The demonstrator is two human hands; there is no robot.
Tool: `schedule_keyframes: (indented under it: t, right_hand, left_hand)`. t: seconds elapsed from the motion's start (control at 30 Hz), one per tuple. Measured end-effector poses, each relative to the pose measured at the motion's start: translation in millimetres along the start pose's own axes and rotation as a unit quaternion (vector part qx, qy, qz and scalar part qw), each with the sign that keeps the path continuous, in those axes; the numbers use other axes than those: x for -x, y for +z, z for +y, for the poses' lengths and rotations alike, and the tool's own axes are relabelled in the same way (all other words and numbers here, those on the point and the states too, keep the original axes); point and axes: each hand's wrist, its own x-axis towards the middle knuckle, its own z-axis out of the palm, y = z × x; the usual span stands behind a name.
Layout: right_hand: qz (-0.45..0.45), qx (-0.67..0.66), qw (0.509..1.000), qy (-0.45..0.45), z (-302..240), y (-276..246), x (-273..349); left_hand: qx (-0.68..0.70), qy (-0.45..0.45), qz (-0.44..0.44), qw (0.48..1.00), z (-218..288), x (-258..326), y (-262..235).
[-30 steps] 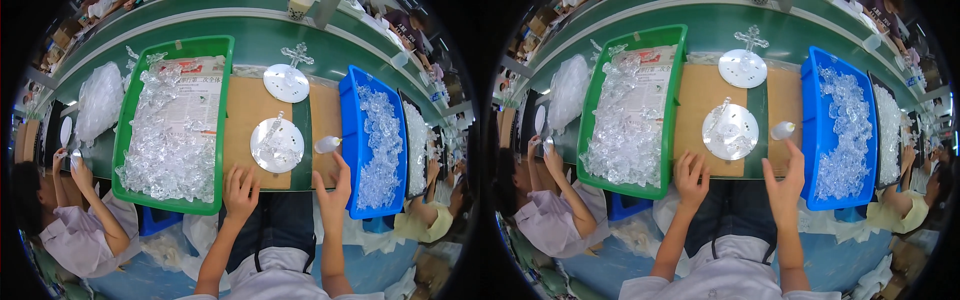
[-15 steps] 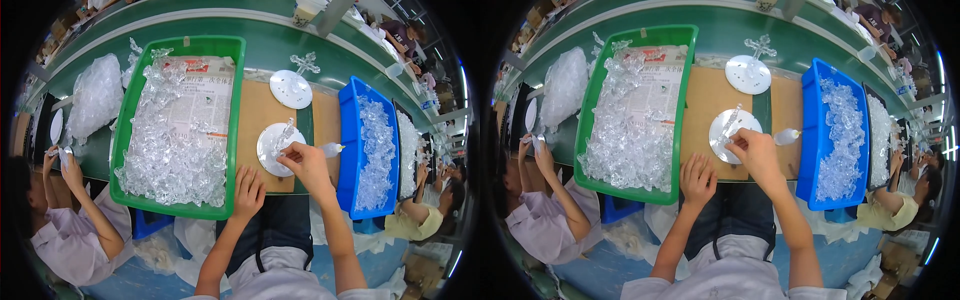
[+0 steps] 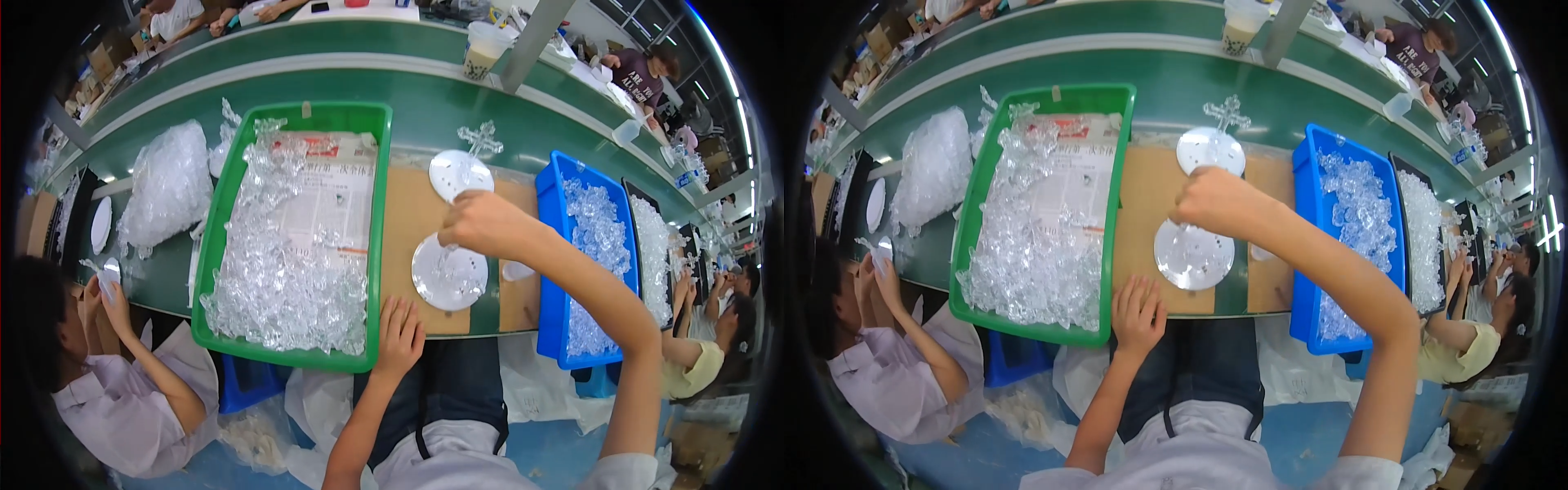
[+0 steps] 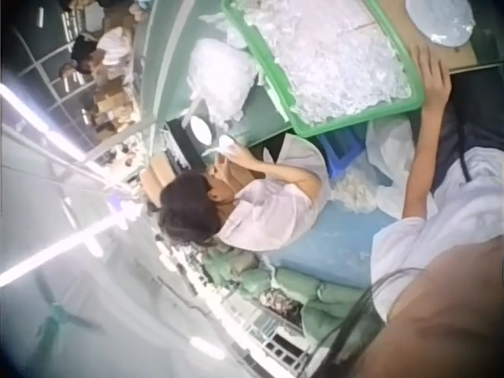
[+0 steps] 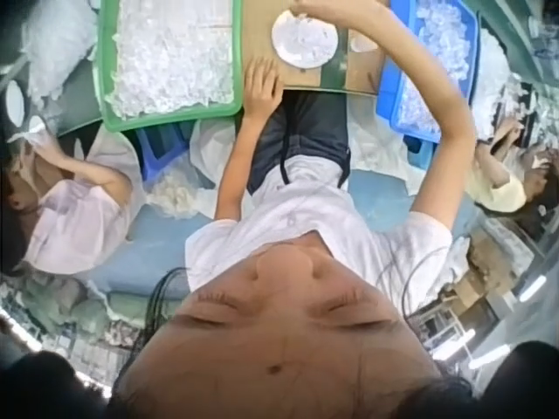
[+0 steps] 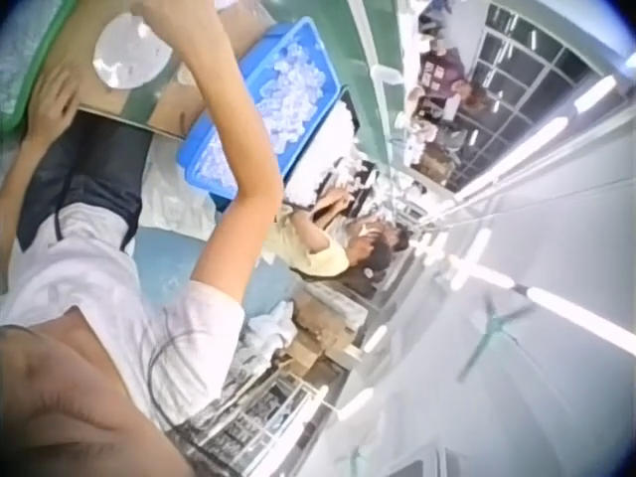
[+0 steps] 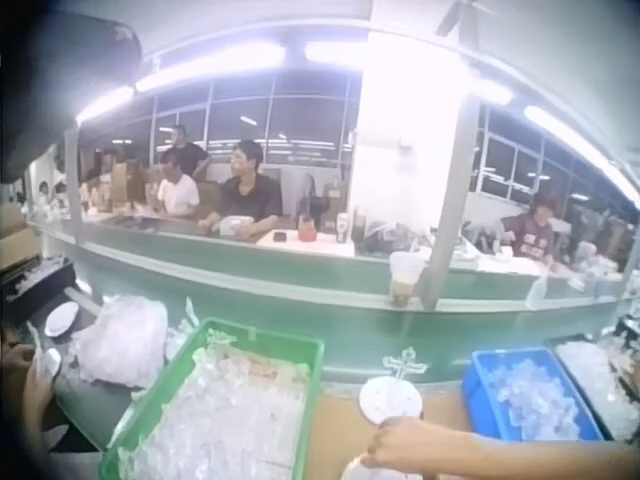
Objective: Glue small crystal-like decorative pieces onto a circular white base.
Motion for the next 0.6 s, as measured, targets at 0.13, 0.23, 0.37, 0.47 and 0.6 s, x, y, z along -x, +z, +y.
schedule_keyframes:
  t: [0.13, 0.23, 0.37, 0.47, 0.6]
  right_hand:
    - [-0.19, -0.046, 0.981, 0.01, 22.5, -37.6, -1.5]
    - [-0.009, -0.092, 0.987, 0.128, 77.7, -90.1, 16.0]
    - [0.063, -0.074, 0.934, 0.345, 195.9, -129.7, 34.9]
    - [0.039, -0.103, 0.898, 0.427, 298.3, -63.0, 64.8]
    - [-0.068, -0.131, 0.835, 0.53, 335.3, 65.1, 75.3]
  left_hand:
    - [-0.004, -0.004, 0.002, 1.0, -3.1, 3.1, -0.1]
    - [-0.021, -0.008, 0.001, 1.0, -4.9, 1.1, -6.3]
    - [-0.028, 0.0, -0.009, 1.0, -4.0, -0.2, -7.0]
    - [-0.033, 0.004, -0.016, 0.999, -0.3, -2.0, -7.7]
    - [-0.045, 0.006, -0.023, 0.999, 4.0, -6.0, -7.8]
